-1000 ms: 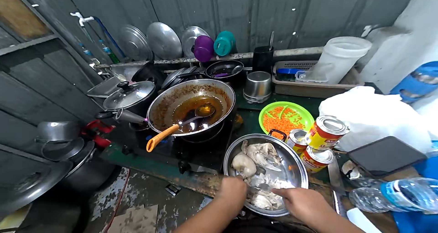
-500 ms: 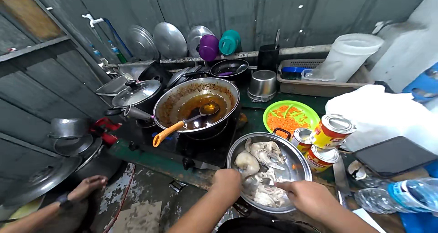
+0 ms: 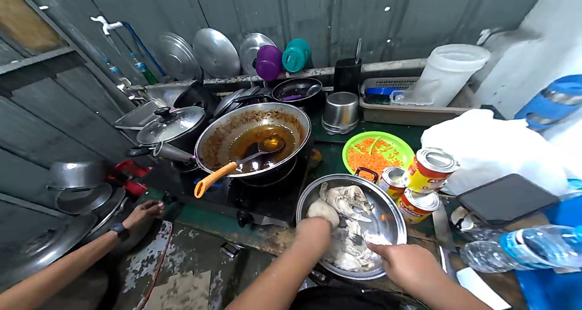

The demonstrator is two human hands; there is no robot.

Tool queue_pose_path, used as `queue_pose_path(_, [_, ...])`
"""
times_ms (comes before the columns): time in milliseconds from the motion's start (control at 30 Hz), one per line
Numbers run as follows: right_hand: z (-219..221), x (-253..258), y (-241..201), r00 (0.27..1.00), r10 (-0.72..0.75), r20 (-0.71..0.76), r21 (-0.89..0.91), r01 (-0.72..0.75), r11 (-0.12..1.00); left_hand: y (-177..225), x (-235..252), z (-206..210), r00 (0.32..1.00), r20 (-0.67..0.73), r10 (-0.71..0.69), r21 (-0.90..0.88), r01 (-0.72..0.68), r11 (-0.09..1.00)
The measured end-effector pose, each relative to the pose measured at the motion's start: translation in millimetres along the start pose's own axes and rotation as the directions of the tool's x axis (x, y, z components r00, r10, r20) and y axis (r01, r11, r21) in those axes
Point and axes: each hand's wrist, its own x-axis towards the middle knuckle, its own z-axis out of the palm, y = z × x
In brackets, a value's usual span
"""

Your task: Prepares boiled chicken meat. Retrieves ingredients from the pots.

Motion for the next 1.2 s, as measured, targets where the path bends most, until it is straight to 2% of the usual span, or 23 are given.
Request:
queue_pose_path(133, [-4.7,-8.5,12.1,0.999,-0.027,0.027,0.053,0.026,0.998,-3.4,1.8,-5.2,1.000,0.022,0.000,0.008,0.000,1.000])
queue_pose_path(233, [-14.7,-1.6,12.3,0.998,0.049,-0.041,0.081,-0.046,0.996,-2.6,1.3,-9.2,1.000,0.012,0.014,-0.005,-0.014,1.000])
queue_pose_path(300, [-9.8,7.1,4.1,0.996,0.083,-0.037,0.064,-0.080,0.995,1.5,5.7,-8.6,1.000,-0.001,0.020,0.007,-0.020,1.000])
queue_pose_path(467, [-0.7,-0.9,4.0,1.000,0.011,0.017,0.047,-0.012,0.999,8.7,18.2,-7.2,1.000,0.003,-0.005,0.020,0.004,1.000])
queue_pose_path(633, [-15.2,-18.7,13.0,1.000,0.014,-0.026,0.121,-0.011,0.993,-4.8,3.6,-18.2,1.000,0.028,0.009,-0.022,-0.008,1.000])
queue_pose_path(867, [0.5,-2.3,-1.6,0.998,0.047,0.032,0.040,-0.048,0.998,-6.4,-0.1,-4.4,0.997,0.070,0.025,0.061,-0.029,0.998])
queue_pose_path(1000, [4.8,-18.6,-15.8,0.997,-0.035,0.065,0.007,0.035,0.999,-4.5,6.2,-2.3,0.998,0.055,0.024,0.030,-0.026,0.999])
queue_pose_path(1200, [-17.6,7.4,14.6,0.995,0.082,-0.060,0.118,-0.075,0.990,-4.7,2.6,-13.7,0.999,0.008,0.032,-0.001,-0.032,0.999])
